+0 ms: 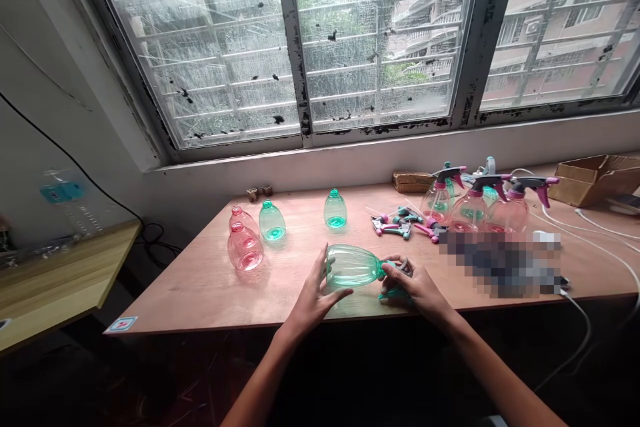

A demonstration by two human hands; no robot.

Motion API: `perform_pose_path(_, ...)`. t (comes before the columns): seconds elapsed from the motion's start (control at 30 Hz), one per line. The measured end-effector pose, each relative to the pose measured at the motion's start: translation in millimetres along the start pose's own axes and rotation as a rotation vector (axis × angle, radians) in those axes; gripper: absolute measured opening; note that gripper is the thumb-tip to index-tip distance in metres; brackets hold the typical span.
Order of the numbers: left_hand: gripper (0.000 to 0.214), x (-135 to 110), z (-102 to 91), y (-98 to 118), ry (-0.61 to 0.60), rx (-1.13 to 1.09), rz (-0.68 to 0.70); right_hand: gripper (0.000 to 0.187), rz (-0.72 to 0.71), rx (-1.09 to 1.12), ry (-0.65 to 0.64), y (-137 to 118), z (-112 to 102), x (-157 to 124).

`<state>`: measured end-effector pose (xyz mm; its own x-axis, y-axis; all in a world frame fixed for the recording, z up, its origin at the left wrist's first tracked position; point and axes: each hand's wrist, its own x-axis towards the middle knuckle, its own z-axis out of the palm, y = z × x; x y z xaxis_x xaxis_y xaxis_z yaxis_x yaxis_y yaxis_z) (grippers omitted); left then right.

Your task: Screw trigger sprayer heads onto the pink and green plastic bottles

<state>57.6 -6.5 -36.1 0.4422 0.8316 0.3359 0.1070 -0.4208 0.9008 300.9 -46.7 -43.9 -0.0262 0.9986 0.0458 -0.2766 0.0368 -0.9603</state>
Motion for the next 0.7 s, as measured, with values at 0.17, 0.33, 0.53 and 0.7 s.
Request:
perform_pose_path(0.17,0.105,-2.5,2.3,0.0,-0.023,-0.037,-0.028,0.043,-0.005,0.002,-0.001,1.2,-0.7,0.7)
perform_pose_path(0.33,0.087,-1.9,2.0,7.6,-0.019,-0.048,-0.041,0.046,0.000,0.002,0.009,0.3,-0.2,0.3)
perform_pose_path(0.53,0.089,-1.1,1.8,1.4,-0.008,0.038,0.003,0.048,0.000,0.002,0.015,0.5,-0.4,1.3)
perform_pose_path(0.7,0.100,-2.1,2.5,-0.5,-0.021,0.014,0.011,0.047,0.005,0.001,-0.005,-0.3,0.2,0.0)
